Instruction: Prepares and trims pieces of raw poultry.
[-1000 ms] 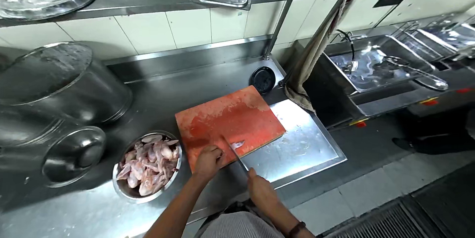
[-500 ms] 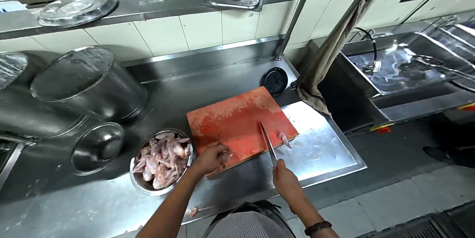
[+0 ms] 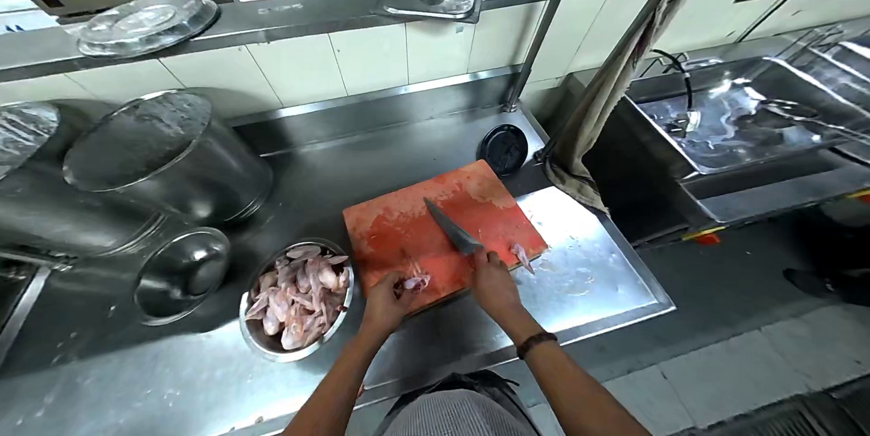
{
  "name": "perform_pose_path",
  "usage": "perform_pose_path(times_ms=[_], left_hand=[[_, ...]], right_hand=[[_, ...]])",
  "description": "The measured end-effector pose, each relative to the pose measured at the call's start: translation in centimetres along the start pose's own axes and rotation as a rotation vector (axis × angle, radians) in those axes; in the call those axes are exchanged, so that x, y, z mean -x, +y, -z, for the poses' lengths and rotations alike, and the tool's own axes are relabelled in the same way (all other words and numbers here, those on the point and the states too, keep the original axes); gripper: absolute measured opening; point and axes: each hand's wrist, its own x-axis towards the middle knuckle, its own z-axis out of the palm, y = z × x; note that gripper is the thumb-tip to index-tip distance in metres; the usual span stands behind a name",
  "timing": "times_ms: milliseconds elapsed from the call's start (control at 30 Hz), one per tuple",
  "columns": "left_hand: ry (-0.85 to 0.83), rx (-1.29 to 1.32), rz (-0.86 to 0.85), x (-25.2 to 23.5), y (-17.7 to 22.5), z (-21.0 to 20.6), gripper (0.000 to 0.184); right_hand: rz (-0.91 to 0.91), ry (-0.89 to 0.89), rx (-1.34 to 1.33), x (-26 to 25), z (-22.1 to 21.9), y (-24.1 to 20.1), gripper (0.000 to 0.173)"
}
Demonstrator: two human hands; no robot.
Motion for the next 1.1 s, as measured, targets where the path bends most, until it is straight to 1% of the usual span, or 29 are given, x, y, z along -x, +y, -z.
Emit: perform_pose_path(times_ms=[33, 100, 133, 233, 300, 367, 467, 567, 633, 700, 800, 867, 900, 967, 1033, 1067, 1100], left_hand=[[0.017, 0.012, -0.008, 0.0, -0.1, -0.3, 0.034], [0.045, 0.002, -0.035, 0.1, 0.0, -0.8, 0.033], [0.056, -0.013, -0.042, 0.3, 0.1, -0.9, 0.033], [0.085, -0.04, -0.05, 0.7, 0.3, -1.4, 0.034], [0.077, -0.098, -0.046, 0.9, 0.7, -1.7, 0.035], [0.044, -0.18, -0.048, 0.9, 1.4, -1.7, 0.034], [0.048, -0.202, -0.079, 1.1, 1.3, -1.9, 0.031], [0.082, -0.174, -0.13, 1.0, 0.8, -2.3, 0.031], [0.112, -0.129, -0.15, 1.1, 0.4, -2.3, 0.032], [0.151, -0.081, -0.142, 1.0, -0.1, -2.3, 0.03], [0.138, -0.086, -0.097, 0.5, -0.2, -2.0, 0.031], [0.113, -0.108, -0.118, 0.4, -0.1, -1.7, 0.031], [0.093, -0.127, -0.145, 0.3, 0.0, -1.3, 0.03], [0.067, -0.179, -0.226, 0.3, -0.1, -0.8, 0.026], [0.05, -0.226, -0.302, 0.3, -0.4, -0.7, 0.025], [0.042, -0.249, -0.317, 0.4, -0.5, -0.6, 0.025], [0.043, -0.269, -0.317, 0.5, -0.5, -0.6, 0.024]], right_hand=[[0.017, 0.034, 0.011, -0.4, 0.2, -0.5, 0.048], [0.081, 0.082, -0.013, -0.1, 0.9, -2.1, 0.036], [0.144, 0.07, -0.052, 0.5, 1.1, -3.1, 0.036], [0.276, -0.165, -0.071, 2.2, 0.0, -5.6, 0.042], [0.274, -0.278, -0.017, 3.0, -1.6, -6.7, 0.039], [0.246, -0.31, 0.004, 3.3, -2.5, -7.0, 0.035], [0.243, -0.3, -0.069, 3.1, -3.3, -6.3, 0.035], [0.237, -0.313, -0.101, 3.2, -3.0, -6.3, 0.036], [0.244, -0.328, -0.169, 3.4, -3.4, -6.3, 0.037], [0.256, -0.328, -0.219, 3.8, -3.8, -6.3, 0.035], [0.265, -0.302, -0.229, 4.1, -3.7, -5.9, 0.035], [0.246, -0.229, -0.254, 3.5, -3.0, -5.4, 0.034], [0.253, -0.177, -0.258, 3.0, -2.4, -5.1, 0.036], [0.379, -0.121, -0.23, 2.0, -1.6, -4.9, 0.045], [0.536, -0.17, -0.133, 1.1, -1.8, -4.9, 0.048], [0.563, -0.202, -0.08, 0.8, -2.1, -4.9, 0.044], [0.561, -0.226, -0.027, 0.6, -2.6, -4.7, 0.036]])
